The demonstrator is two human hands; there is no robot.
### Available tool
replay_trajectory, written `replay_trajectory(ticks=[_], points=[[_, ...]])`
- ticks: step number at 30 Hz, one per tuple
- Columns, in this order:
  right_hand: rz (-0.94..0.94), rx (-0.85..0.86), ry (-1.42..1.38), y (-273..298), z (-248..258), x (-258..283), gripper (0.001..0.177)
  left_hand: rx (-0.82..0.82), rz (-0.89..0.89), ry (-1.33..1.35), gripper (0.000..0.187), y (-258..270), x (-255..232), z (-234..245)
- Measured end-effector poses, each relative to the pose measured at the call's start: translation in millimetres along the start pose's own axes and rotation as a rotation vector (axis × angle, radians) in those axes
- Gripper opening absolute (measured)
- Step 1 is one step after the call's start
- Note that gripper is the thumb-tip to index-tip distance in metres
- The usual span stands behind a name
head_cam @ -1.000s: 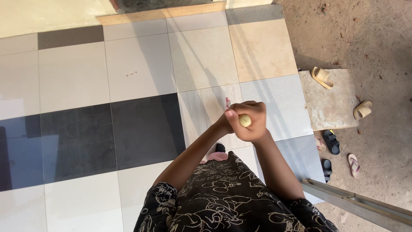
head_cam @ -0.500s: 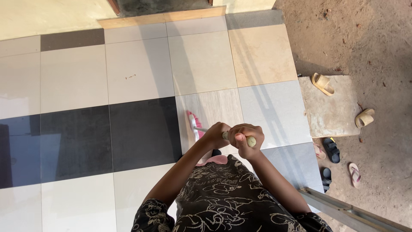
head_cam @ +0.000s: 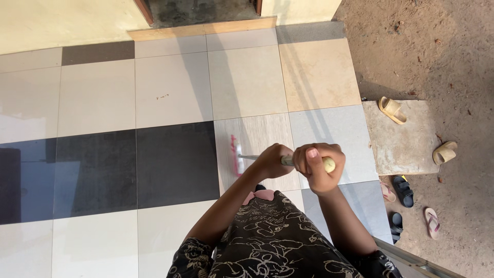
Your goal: The person sweeps a tiled floor using a broom, moving debris towards the edge of the entryway.
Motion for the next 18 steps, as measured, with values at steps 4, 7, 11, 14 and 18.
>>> replay_trajectory(ticks=[4, 7, 11, 14, 18], points=[[0.053, 0.005, 0.342, -5, 2, 30, 0.047, 0.051, -0.224, 0.128, 0.017, -19, 8, -30], [0.115, 0.058, 0.489, 3, -19, 13, 0.04, 0.035, -0.436, 0.26, 0.018, -38, 66, -60], [0.129, 0.113, 0.656, 8, -64, -63, 0.038, 0.255, -0.337, 0.987, 0.038, -55, 170, -65], [0.044, 0.105, 0.72, 17, -78, -111, 0.04, 0.082, -0.228, 0.37, 0.041, -60, 180, -50], [0.125, 0.047, 0.673, 32, -72, -108, 0.037, 0.386, 0.17, 1.357, 0.039, -43, 188, -66]])
Point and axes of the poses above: each hand's wrist, its own y-axis away from the middle knuckle, its own z-axis out of the back of the hand, x = y × z, the point moved 3 cm from there along -y, towards the middle knuckle, and after that the axes turned 14 degrees about y, right-handed, at the moved point
